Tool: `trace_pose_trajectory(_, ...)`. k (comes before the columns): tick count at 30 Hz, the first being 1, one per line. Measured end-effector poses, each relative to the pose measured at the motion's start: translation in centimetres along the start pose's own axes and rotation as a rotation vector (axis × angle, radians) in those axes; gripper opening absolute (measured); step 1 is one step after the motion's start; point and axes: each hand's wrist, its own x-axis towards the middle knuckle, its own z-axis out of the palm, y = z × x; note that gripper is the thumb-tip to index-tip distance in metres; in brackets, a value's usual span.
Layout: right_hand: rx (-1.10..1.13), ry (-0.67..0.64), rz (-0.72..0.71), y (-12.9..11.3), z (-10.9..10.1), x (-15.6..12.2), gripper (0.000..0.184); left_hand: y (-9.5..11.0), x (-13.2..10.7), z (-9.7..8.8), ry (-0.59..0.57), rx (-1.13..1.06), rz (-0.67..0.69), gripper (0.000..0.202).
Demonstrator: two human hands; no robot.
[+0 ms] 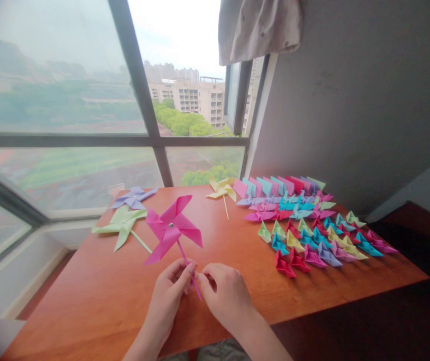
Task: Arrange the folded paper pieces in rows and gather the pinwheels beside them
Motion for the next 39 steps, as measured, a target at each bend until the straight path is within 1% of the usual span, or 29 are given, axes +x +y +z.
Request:
trace_pose_trajectory(2, -0.016, -0.014, -0.034, -0.5, 0.8, -1.1, 0.017, 0.2, 0.2, -0.1, 0.005, -0.005, -0.002, 0.031)
trace_pose_trajectory(5, -0.026, 0.009, -0.041, -0.8, 1.4, -1.6, 0.013, 0.2, 0.3, 0.0, -0.014, -0.019, -0.013, 0.030)
trace_pose_trajectory(10, -0.074, 0.016, -0.009, -0.8, 1.3, -1.2, 0.012, 0.2, 0.6, 0.2, -0.034, -0.029, -0.005, 0.030)
trace_pose_trajectory(14, -0.152, 0.010, -0.041, -0.7, 1.3, -1.3, 0.013, 0.1, 0.6, 0.1, -0.050, -0.014, 0.007, 0.029)
trace_pose_trajectory(21, -0.309, 0.044, -0.096, -1.1, 1.3, -1.7, 0.012, 0.2, 0.5, 0.2, -0.012, -0.017, 0.000, 0.032)
trace_pose_trajectory(24, -0.369, 0.040, -0.126, -1.5, 1.3, -1.8, 0.010, 0.4, 0.4, 0.2, 0.009, -0.012, -0.001, 0.032)
trace_pose_trajectory(27, -0.344, 0.034, -0.108, -1.6, 1.3, -1.7, 0.013, 0.6, 0.2, 0.2, 0.007, -0.009, -0.009, 0.034)
trace_pose_trajectory(33, -0.291, 0.074, -0.070, -1.3, 1.3, -1.7, 0.016, 0.3, 0.4, 0.2, -0.003, 0.020, 0.003, 0.035)
trace_pose_trajectory(39, -0.241, 0.097, -0.041, -1.2, 0.5, -1.5, 0.016, -0.2, 0.4, 0.3, -0.093, 0.013, 0.004, 0.034)
